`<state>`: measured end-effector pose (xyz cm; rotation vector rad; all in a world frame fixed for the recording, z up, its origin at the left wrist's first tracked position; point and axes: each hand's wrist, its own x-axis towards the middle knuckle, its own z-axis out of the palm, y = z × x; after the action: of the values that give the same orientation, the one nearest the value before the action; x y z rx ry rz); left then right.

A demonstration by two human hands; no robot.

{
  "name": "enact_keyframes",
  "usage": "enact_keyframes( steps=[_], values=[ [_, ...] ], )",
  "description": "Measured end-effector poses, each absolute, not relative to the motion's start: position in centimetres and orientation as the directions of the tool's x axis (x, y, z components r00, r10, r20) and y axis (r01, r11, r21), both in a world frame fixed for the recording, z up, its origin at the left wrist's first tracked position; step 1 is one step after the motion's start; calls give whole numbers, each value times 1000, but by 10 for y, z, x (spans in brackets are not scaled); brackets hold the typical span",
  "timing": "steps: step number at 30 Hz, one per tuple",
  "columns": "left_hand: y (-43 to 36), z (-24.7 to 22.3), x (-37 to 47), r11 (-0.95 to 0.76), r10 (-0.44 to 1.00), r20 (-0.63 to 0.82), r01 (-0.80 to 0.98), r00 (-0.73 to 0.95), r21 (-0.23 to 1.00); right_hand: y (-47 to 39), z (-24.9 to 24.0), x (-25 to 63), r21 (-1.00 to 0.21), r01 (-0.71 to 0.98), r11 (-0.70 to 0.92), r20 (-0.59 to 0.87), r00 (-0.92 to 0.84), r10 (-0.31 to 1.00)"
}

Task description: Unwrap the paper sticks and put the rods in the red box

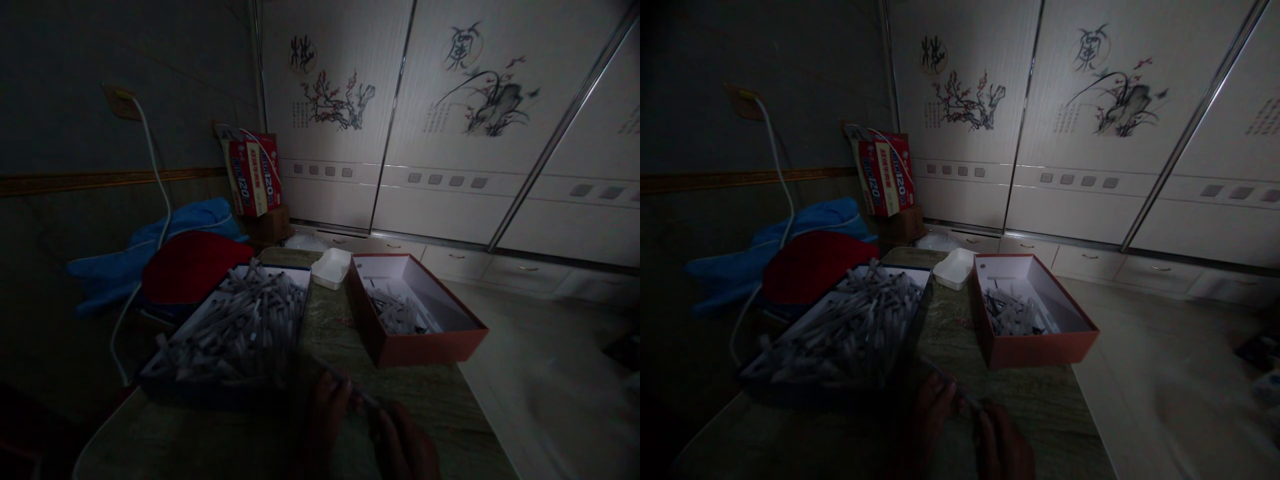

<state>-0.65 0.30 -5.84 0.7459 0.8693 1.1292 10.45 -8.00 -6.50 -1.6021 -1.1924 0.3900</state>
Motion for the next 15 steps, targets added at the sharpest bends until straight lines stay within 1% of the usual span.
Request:
enact_keyframes(
  steps=[3,9,13,15],
  values=[
    [2,-60,-7,264,962,-200,-445,187,856,-79,-67,104,-876,479,50,296,453,841],
    [2,-61,-8,241,966,-178,-404,187,882,-79,-75,108,-779,621,86,413,407,815],
    [1,-58,-10,255,964,-201,-403,173,879,-78,-77,107,-788,614,46,378,425,822],
    [0,-58,-10,275,960,-226,-419,162,865,-79,-78,107,-771,636,45,397,423,814]
  ],
)
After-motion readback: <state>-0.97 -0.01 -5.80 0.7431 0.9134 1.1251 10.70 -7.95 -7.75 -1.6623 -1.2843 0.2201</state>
